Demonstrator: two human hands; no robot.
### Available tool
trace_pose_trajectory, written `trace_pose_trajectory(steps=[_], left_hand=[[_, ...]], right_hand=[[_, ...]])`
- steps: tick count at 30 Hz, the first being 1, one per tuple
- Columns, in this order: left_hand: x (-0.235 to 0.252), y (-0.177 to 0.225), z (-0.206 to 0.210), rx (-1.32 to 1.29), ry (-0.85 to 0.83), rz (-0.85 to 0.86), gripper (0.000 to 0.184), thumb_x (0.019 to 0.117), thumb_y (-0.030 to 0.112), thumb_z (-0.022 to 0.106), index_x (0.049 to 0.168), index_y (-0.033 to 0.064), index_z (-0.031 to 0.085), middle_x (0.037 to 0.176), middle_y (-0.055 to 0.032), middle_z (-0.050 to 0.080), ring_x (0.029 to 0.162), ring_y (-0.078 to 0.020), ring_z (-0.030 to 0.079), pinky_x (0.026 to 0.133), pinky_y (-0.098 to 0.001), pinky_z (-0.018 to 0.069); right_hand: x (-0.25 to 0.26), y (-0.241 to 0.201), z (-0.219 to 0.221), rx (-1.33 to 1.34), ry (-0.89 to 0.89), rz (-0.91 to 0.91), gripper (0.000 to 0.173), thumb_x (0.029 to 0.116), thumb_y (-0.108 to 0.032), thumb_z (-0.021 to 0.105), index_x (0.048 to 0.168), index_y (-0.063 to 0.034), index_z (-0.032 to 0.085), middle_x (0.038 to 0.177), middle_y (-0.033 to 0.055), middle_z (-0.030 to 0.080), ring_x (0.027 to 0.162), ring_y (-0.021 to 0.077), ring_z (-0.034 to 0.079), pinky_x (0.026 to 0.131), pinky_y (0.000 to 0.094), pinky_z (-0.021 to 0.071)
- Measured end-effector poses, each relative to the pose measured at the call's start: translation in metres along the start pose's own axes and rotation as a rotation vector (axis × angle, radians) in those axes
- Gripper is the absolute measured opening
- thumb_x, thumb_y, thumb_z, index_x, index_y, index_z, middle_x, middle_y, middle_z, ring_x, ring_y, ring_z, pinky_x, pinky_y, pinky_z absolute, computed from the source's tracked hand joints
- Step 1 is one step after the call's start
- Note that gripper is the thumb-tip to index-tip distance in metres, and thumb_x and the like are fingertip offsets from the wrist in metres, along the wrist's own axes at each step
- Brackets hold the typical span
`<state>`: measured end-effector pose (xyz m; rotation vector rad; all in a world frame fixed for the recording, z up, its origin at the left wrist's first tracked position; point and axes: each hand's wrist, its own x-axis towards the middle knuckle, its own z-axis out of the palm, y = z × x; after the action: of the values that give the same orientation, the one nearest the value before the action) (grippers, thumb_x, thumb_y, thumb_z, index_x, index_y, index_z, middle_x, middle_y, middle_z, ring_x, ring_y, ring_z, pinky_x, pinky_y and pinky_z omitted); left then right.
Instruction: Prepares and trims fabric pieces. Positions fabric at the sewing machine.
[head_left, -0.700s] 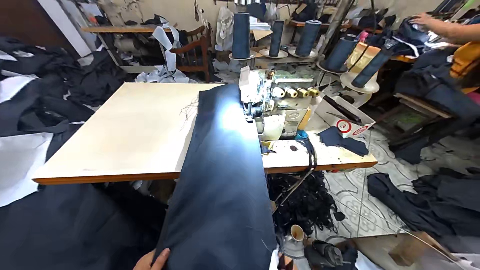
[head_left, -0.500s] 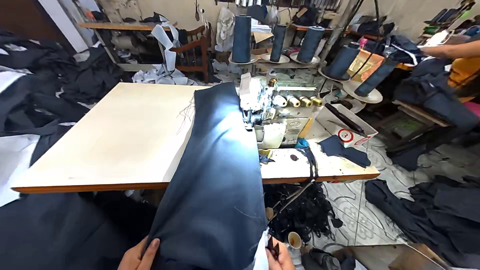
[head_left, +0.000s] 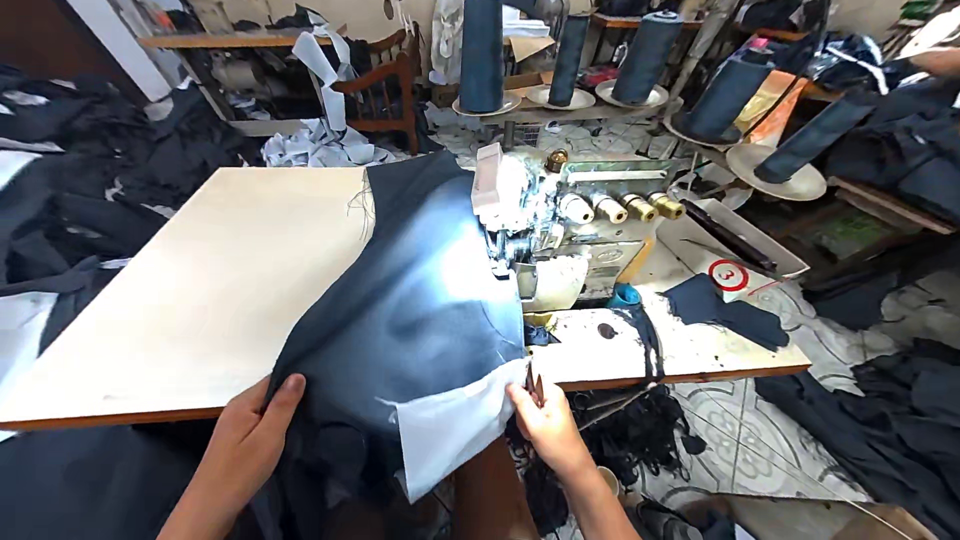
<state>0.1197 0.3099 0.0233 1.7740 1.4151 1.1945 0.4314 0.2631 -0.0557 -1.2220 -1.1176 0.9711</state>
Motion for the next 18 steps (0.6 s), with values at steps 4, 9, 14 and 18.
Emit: trace_pose_trajectory(steps=[4,9,14,18], left_hand=[[0.001,-0.02,-0.016,0.358,-0.234,0.011,0.06,0.0821,0.05,0.072,0.113,-0.0016,0.069,0.095,-0.0096,0.073,0.087,-0.0169,0.071,0.081,-0.0446,0.0588],[-0.024,-0.073,-0.043,0.809,-0.414,-0.385,0.035,0.0893,0.017,0.075,0.115,-0.0066,0.07,0.119,-0.0372,0.063,0.11,-0.0584,0.062,0.088,-0.079,0.0446],[-0.063,-0.13,-0.057,0.724,-0.484,-0.837,0.054,0.1068,0.039,0.051,0.137,-0.0043,0.058,0.131,-0.0378,0.059,0.122,-0.0553,0.058,0.1,-0.0728,0.0426],[-0.022,-0.047,-0.107,0.16,-0.228,-0.511,0.034,0.0948,0.009,0.062,0.126,-0.0023,0.058,0.101,-0.0083,0.069,0.083,-0.0122,0.068,0.074,-0.0346,0.0599]], right_hand=[[0.015,-0.01,0.003,0.136,-0.065,0.019,0.006,0.1001,-0.01,0.055,0.1,-0.0077,0.061,0.06,-0.0113,0.051,0.045,-0.0029,0.043,0.045,0.0155,0.0408],[-0.041,0.018,-0.003,0.005,-0.222,0.111,0.013,0.0973,-0.015,0.059,0.087,-0.007,0.063,0.062,-0.0114,0.05,0.051,-0.0047,0.046,0.052,0.0163,0.0431],[-0.116,0.054,-0.005,0.034,-0.2,0.162,0.012,0.0899,-0.012,0.071,0.083,-0.003,0.066,0.069,-0.006,0.061,0.062,-0.0044,0.055,0.061,0.0171,0.0485],[-0.111,-0.002,-0.017,0.03,-0.251,-0.393,0.024,0.0974,-0.031,0.069,0.094,-0.0075,0.071,0.104,-0.0035,0.073,0.104,-0.004,0.064,0.094,0.0176,0.0539]])
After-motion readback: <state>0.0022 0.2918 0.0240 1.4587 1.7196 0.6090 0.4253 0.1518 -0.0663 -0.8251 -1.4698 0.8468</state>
